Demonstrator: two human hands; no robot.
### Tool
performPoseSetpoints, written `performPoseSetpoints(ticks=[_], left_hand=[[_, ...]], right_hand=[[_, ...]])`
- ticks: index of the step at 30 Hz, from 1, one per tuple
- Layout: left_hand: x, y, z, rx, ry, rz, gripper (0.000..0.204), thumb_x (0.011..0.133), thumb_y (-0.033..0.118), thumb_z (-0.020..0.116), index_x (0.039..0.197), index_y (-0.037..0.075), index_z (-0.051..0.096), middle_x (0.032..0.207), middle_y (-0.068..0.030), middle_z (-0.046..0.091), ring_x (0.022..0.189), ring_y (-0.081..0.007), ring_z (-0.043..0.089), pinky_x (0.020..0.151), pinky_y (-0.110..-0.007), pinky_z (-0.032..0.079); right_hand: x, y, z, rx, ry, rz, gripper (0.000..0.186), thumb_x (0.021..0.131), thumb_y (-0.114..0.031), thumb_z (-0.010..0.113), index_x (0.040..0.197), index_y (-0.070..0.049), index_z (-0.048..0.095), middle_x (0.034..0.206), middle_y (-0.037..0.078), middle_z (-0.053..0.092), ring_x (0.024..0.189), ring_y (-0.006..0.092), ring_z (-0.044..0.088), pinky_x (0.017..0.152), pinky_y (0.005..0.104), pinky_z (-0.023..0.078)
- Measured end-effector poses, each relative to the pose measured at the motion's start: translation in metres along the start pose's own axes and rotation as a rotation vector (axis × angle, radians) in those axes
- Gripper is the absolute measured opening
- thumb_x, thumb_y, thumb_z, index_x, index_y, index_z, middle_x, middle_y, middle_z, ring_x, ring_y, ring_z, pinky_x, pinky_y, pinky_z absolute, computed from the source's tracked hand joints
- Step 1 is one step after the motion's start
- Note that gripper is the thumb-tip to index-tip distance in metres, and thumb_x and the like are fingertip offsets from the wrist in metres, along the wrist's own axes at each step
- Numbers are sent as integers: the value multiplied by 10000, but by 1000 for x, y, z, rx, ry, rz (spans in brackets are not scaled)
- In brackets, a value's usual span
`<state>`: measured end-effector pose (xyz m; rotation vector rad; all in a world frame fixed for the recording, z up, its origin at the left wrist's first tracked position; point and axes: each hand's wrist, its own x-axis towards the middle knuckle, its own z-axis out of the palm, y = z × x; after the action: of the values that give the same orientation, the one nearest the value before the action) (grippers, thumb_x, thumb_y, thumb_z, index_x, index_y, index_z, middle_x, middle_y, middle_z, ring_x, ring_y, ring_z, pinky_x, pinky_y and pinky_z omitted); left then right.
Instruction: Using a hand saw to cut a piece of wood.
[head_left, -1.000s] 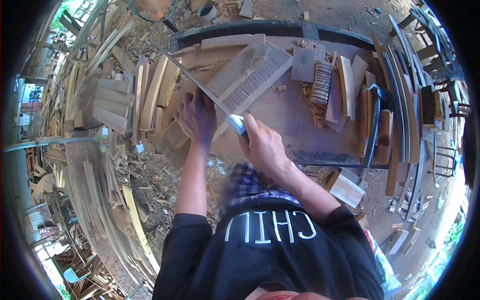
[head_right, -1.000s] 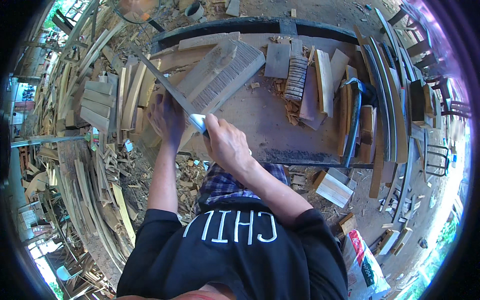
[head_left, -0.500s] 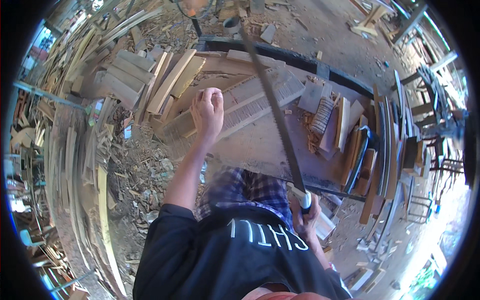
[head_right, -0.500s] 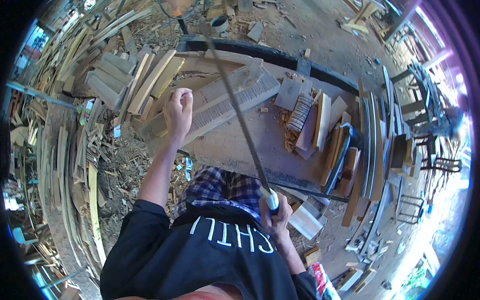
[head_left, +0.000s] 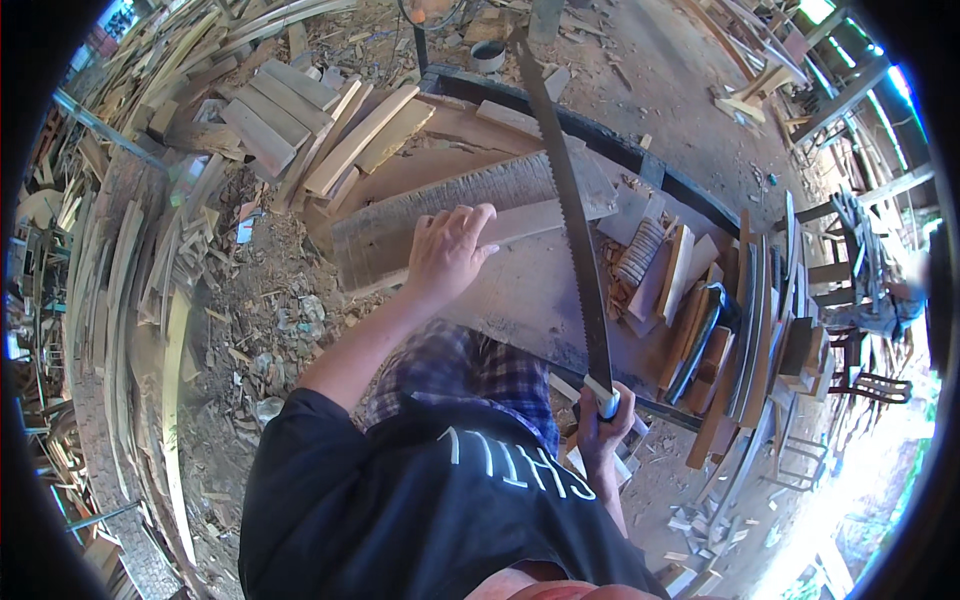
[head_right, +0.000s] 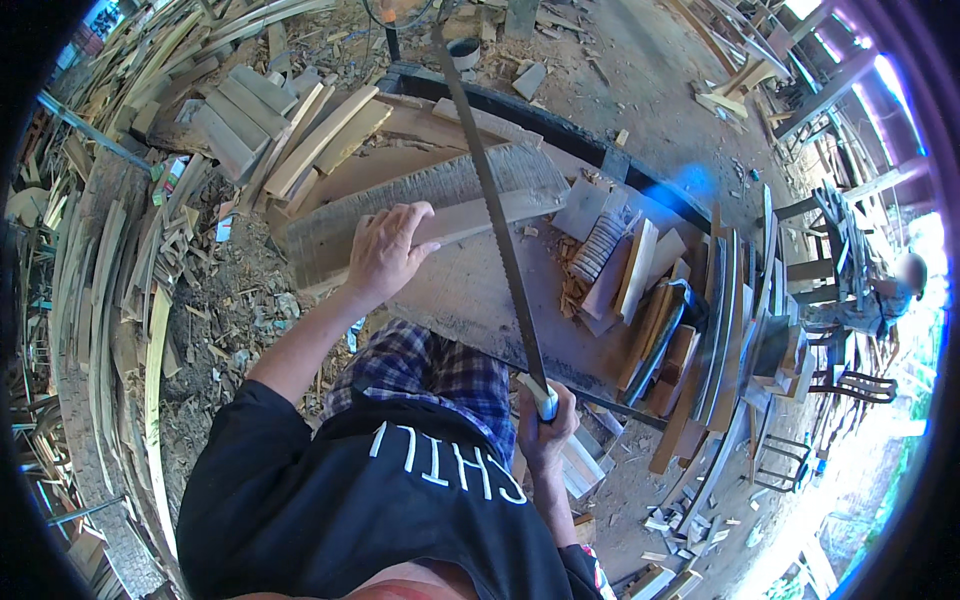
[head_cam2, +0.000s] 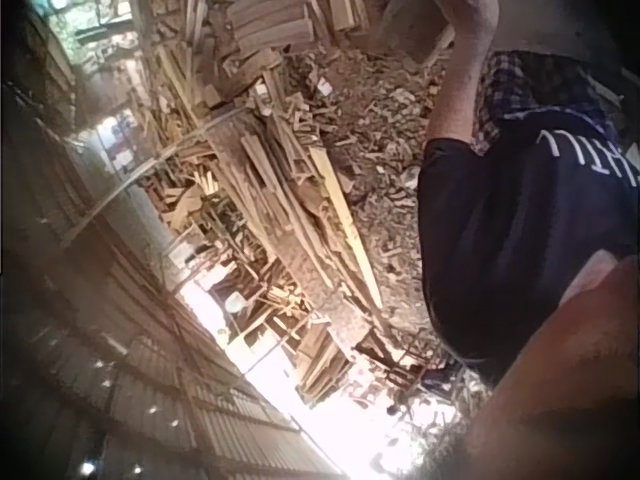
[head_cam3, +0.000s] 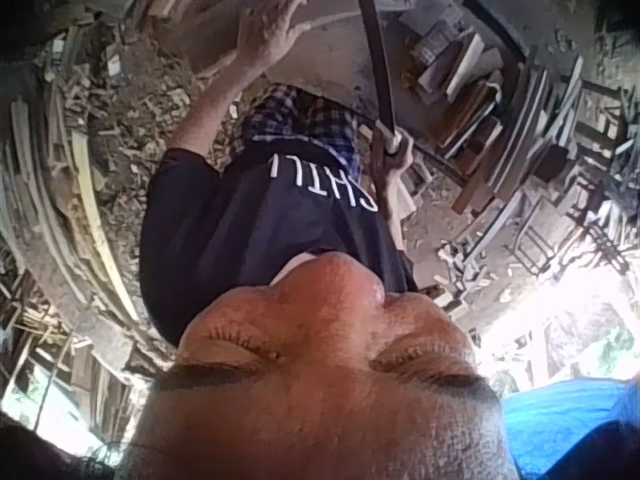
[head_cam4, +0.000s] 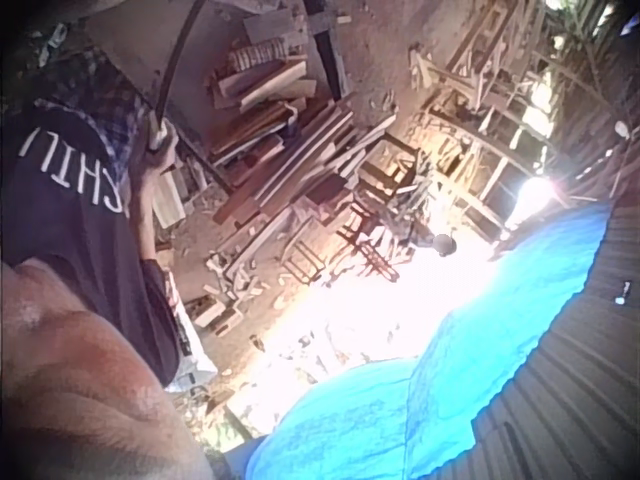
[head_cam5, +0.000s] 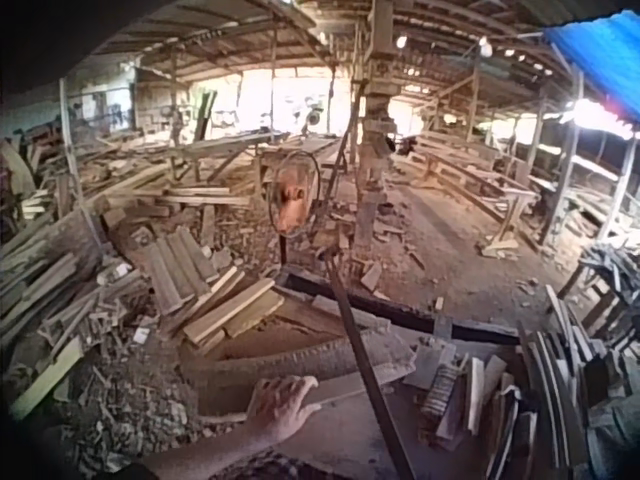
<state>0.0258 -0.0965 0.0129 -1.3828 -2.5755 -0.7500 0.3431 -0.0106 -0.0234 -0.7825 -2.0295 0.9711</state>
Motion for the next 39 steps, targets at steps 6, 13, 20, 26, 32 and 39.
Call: performPoseSetpoints(ticks=[6,13,20,26,32,39], left_hand=[[12,-14,-4,-83,61,2,373,881,361,716,1155,159,565,1035,-56,660,1027,-278,644,895,-431,476],[39,-35,-4,-60,-2,-95,298,946,350,627,1175,163,663,1080,-74,672,1011,-300,639,922,-444,468],[38,-45,7,-29,4,-138,341,960,391,570,1180,153,675,1127,-94,671,1109,-297,594,970,-457,430],[43,-32,6,39,-38,-270,331,927,383,587,1137,150,692,1089,-91,687,1071,-309,612,946,-488,416],[40,-33,15,17,79,-272,296,915,375,594,1055,143,713,1015,-102,697,1039,-322,623,892,-497,419],[45,-22,10,77,34,-248,265,943,379,579,1013,155,702,986,-112,691,1008,-323,640,860,-483,434]], right_hand=[[1,-6,3,-11,-71,15,262,864,-89,758,1066,-24,605,851,130,712,724,181,693,651,310,530],[0,-14,14,24,-114,142,264,900,-84,720,1104,-22,565,850,141,697,715,195,682,650,315,527],[16,-28,32,0,-126,79,219,938,-115,674,1090,-31,540,745,110,669,644,175,649,584,324,505],[32,-42,47,-92,-212,39,276,943,-157,689,1105,-13,517,850,213,645,731,346,675,619,410,523],[46,-54,64,-117,-251,4,233,969,-159,638,1085,-4,509,889,245,616,784,442,641,629,475,514],[54,-62,73,-155,-255,-38,225,961,-144,632,1064,-4,489,896,231,592,768,425,627,627,479,518]])
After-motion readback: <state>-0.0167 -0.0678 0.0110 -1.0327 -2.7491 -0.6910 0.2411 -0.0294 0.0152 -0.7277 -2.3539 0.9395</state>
